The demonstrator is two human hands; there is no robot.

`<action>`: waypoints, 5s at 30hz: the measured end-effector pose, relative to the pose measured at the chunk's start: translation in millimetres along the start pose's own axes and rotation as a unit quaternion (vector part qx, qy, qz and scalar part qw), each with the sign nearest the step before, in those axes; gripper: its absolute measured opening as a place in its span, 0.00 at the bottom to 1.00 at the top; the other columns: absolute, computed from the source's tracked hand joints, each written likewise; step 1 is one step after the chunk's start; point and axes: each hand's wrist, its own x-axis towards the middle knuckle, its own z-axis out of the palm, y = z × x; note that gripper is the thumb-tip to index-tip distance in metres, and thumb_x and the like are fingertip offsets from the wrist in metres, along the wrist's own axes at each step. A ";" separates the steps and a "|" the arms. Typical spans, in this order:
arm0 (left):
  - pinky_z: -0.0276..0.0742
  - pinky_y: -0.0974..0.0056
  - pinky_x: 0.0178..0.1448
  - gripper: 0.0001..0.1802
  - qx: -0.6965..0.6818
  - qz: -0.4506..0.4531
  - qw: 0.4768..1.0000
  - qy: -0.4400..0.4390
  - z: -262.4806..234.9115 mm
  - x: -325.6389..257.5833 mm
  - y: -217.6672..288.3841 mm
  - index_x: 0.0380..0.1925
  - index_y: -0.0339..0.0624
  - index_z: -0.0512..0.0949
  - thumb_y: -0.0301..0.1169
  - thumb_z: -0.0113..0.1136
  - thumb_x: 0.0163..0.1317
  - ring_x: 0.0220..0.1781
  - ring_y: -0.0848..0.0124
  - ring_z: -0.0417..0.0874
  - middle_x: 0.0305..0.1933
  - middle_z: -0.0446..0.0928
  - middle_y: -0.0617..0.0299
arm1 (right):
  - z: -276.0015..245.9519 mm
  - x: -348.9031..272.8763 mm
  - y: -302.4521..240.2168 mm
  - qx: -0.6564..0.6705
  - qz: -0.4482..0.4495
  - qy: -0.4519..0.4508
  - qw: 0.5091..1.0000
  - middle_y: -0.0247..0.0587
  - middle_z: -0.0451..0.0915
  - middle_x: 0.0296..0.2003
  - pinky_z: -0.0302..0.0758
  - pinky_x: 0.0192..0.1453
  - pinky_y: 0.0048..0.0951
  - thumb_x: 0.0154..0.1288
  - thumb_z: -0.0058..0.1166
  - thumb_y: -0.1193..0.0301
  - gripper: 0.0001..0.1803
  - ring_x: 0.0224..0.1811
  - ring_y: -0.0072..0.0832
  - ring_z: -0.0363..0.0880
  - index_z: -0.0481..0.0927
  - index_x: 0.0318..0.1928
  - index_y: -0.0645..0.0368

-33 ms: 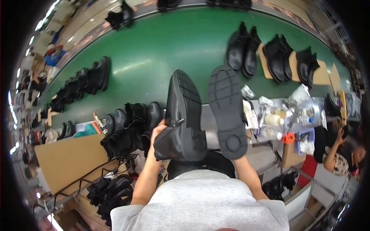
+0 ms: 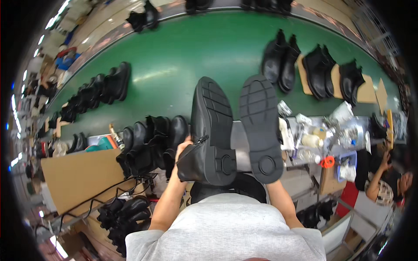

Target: The person cleans black boots by wiping their surfaces and soles with a cloth, receives boots across the conveyor belt, and arranges the boots on the table.

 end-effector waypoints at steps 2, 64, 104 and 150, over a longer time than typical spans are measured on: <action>0.78 0.65 0.43 0.19 0.094 0.051 0.994 -0.007 -15.0 2.7 4.2 0.45 0.37 0.73 0.23 0.47 0.50 0.34 0.67 0.81 0.37 0.78 0.56 | 6.3 0.7 -5.1 -0.016 -0.014 -0.044 0.999 0.40 0.78 0.46 0.69 0.55 0.24 0.63 0.42 0.83 0.22 0.48 0.25 0.75 0.71 0.58 0.62; 0.65 0.51 0.61 0.34 0.322 -0.015 0.530 0.784 -561.6 -635.3 -102.5 0.52 0.57 0.73 0.61 0.59 0.46 0.58 0.45 0.69 0.53 0.70 0.39 | 535.4 -248.7 561.4 -0.607 -0.363 -0.666 0.239 0.63 0.74 0.46 0.66 0.58 0.45 0.62 0.44 0.43 0.34 0.50 0.55 0.71 0.73 0.50 0.63; 0.74 0.50 0.48 0.17 0.388 -0.041 0.623 0.678 -620.3 -686.3 -5.7 0.32 0.32 0.79 0.33 0.55 0.42 0.46 0.46 0.78 0.40 0.76 0.36 | 629.3 -290.3 603.0 -0.751 -0.281 -0.499 0.328 0.59 0.79 0.34 0.73 0.46 0.43 0.49 0.48 0.68 0.16 0.39 0.49 0.79 0.80 0.36 0.65; 0.72 0.61 0.57 0.24 0.331 0.372 0.822 -0.277 398.6 -137.4 -38.2 0.57 0.33 0.66 0.33 0.46 0.63 0.53 0.62 0.76 0.54 0.72 0.52 | -399.6 -278.5 -410.3 -0.714 -0.199 0.439 0.508 0.60 0.78 0.39 0.74 0.49 0.45 0.46 0.50 0.70 0.15 0.44 0.52 0.78 0.80 0.35 0.64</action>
